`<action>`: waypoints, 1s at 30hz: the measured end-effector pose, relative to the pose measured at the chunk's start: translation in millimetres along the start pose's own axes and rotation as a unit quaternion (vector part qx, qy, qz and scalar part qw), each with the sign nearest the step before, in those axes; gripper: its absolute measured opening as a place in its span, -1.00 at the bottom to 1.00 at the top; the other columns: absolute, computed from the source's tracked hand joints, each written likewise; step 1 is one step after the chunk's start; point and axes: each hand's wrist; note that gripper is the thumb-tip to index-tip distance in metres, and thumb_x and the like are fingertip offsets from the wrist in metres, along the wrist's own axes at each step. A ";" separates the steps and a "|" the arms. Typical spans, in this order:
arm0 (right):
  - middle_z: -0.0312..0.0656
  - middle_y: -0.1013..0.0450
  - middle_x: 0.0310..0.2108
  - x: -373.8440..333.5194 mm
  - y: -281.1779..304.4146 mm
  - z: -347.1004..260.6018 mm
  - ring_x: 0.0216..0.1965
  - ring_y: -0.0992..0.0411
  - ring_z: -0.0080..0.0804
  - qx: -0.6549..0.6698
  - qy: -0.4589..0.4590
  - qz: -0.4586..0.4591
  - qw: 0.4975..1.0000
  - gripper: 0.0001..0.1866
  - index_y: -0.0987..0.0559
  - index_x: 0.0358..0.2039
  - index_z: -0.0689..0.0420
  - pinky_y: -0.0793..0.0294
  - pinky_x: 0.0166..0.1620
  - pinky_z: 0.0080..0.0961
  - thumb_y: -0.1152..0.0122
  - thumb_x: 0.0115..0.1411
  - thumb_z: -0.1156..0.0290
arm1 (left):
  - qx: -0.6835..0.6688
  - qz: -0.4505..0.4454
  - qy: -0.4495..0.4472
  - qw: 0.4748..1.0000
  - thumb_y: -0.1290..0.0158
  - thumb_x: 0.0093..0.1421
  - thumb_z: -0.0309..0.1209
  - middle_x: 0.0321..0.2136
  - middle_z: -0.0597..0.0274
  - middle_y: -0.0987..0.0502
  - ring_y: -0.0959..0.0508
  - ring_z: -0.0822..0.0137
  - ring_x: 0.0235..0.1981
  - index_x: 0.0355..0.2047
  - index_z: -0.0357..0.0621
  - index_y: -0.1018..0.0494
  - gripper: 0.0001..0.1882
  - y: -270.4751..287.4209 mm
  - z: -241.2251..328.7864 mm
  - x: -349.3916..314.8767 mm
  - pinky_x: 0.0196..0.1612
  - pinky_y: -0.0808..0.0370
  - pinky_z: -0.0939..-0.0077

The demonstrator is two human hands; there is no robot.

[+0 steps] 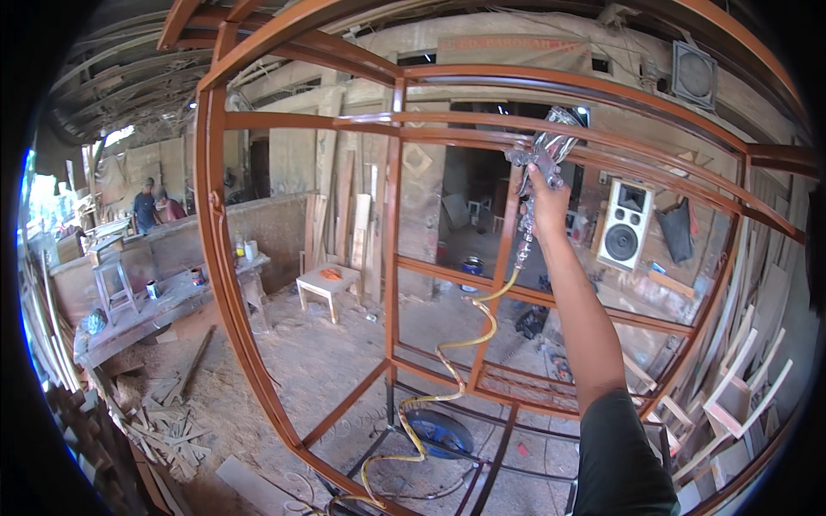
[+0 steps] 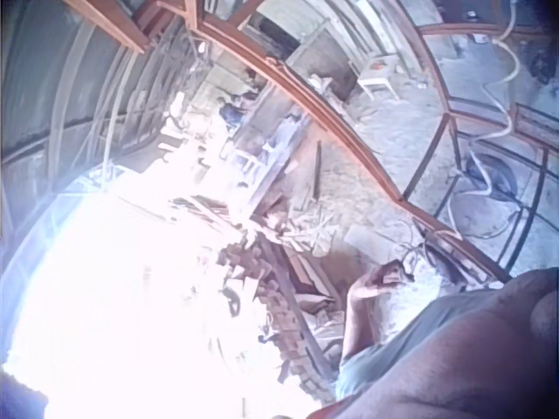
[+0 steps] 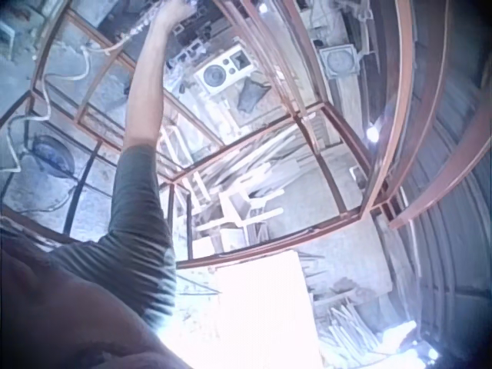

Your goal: The person spray paints the wooden frame of a cart or furniture piece using a handheld spray gun. They apply paint to various joints and beams by moving the gun along the length of the wooden members.

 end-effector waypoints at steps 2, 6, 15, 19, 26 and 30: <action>-0.18 -0.56 -0.48 19.3 -42.8 16.4 -0.58 -0.55 -0.46 0.034 -0.001 0.005 0.999 -0.74 -0.58 -0.16 0.22 -0.28 -0.73 -0.59 -0.30 0.26 0.31 | 0.013 -0.041 0.027 0.999 -0.16 0.20 -0.55 -0.01 -0.02 -0.53 -0.53 0.18 0.04 0.08 -0.32 -0.35 -0.56 23.9 -13.2 5.8 0.14 -0.42 0.31; -0.19 -0.54 -0.52 53.6 -110.0 40.5 -0.63 -0.51 -0.46 0.071 0.020 0.010 0.997 -0.78 -0.57 -0.18 0.22 -0.30 -0.74 -0.57 -0.30 0.26 0.35 | -0.086 0.106 0.014 0.990 -0.24 0.17 -0.42 0.07 -0.12 -0.50 -0.52 0.11 0.10 0.26 -0.41 -0.25 -0.30 20.1 -3.5 3.8 0.16 -0.42 0.25; -0.20 -0.52 -0.56 117.2 -199.6 121.1 -0.66 -0.45 -0.49 0.086 0.068 0.030 0.994 -0.85 -0.55 -0.25 0.25 -0.29 -0.73 -0.52 -0.28 0.23 0.46 | -0.096 0.147 0.074 0.982 -0.19 0.23 -0.56 0.24 0.12 -0.30 -0.42 0.30 0.14 0.43 -0.31 0.08 -0.12 80.7 -17.0 -0.9 0.16 -0.42 0.30; -0.18 -0.51 -0.44 164.6 -171.8 135.7 -0.63 -0.43 -0.49 0.035 0.198 0.057 0.978 -0.77 -0.52 -0.18 0.27 -0.34 -0.72 -0.47 -0.34 0.21 0.46 | -0.138 0.118 0.054 0.982 -0.20 0.21 -0.56 0.26 0.08 -0.28 -0.38 0.24 0.20 0.44 -0.28 0.09 -0.10 105.0 -38.3 9.8 0.18 -0.40 0.25; -0.22 -0.47 -0.59 139.8 -126.9 81.8 -0.71 -0.40 -0.47 0.060 0.136 0.067 0.987 -0.81 -0.48 -0.31 0.22 -0.24 -0.78 -0.55 -0.32 0.25 0.42 | -0.089 0.123 0.070 0.986 -0.23 0.20 -0.50 0.28 -0.03 -0.26 -0.34 0.12 0.26 0.44 -0.25 0.08 -0.08 67.6 -19.4 11.3 0.22 -0.37 0.15; -0.22 -0.46 -0.62 139.1 -76.1 51.1 -0.71 -0.40 -0.47 -0.010 0.150 0.095 0.984 -0.80 -0.50 -0.39 0.22 -0.25 -0.75 -0.50 -0.34 0.24 0.40 | -0.096 0.084 0.053 0.990 -0.22 0.21 -0.52 0.28 -0.03 -0.27 -0.33 0.11 0.27 0.43 -0.25 0.09 -0.09 50.1 -15.0 16.0 0.22 -0.36 0.13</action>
Point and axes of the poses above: each hand's wrist, its own x-axis towards the middle knuckle, its own y-axis out of the back of the hand, z = x × y
